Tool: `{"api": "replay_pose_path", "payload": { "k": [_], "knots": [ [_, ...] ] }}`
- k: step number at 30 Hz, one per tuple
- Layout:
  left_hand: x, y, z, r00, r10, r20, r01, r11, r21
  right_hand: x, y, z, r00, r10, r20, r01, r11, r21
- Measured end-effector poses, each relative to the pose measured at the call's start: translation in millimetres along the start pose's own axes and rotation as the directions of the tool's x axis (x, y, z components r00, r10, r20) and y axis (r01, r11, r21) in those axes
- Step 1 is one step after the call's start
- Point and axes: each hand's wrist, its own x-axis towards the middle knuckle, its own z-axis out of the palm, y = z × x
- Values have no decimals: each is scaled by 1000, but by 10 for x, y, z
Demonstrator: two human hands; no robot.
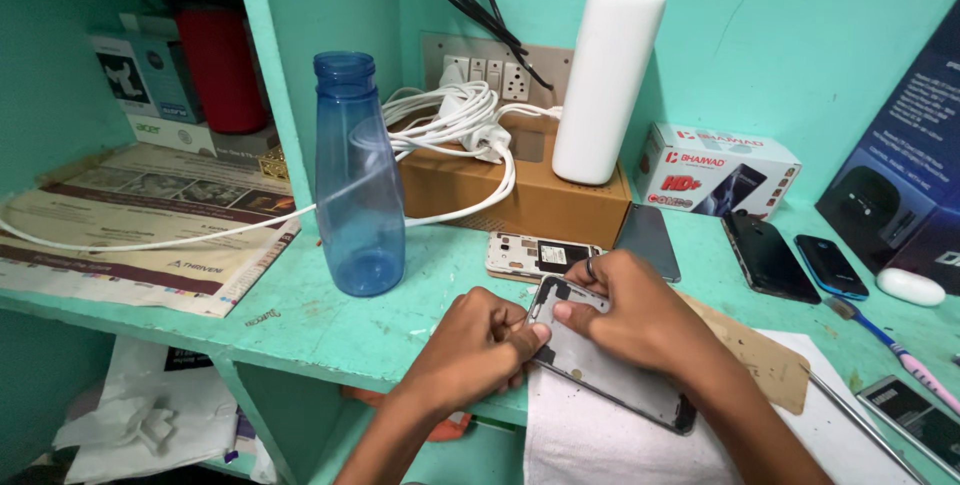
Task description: The person disassembles a smartphone by removing the back cover and battery. They then use a screwdriver to unscrew internal components and a plastic card to pry open the device casing. The person handles the phone's internal parts and tools on a cluttered workbench.
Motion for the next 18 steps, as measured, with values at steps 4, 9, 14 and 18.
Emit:
{"api": "replay_pose_path", "payload": {
  "k": [4,9,14,18],
  "knots": [
    [12,-9,29,998,-62,-30,63,997,47,23,-26,94,989,143,-48,-148,984,-100],
    [51,-16,78,989,-93,-119,108,985,131,67,-90,142,985,117,-123,-127,989,-70],
    [69,-32,81,988,-83,-130,103,982,156,-22,-101,42,995,99,-30,-100,995,-14],
    [62,-36,76,990,-88,-114,102,987,123,-285,-32,-235,963,231,-140,-231,973,22]
  ]
}}
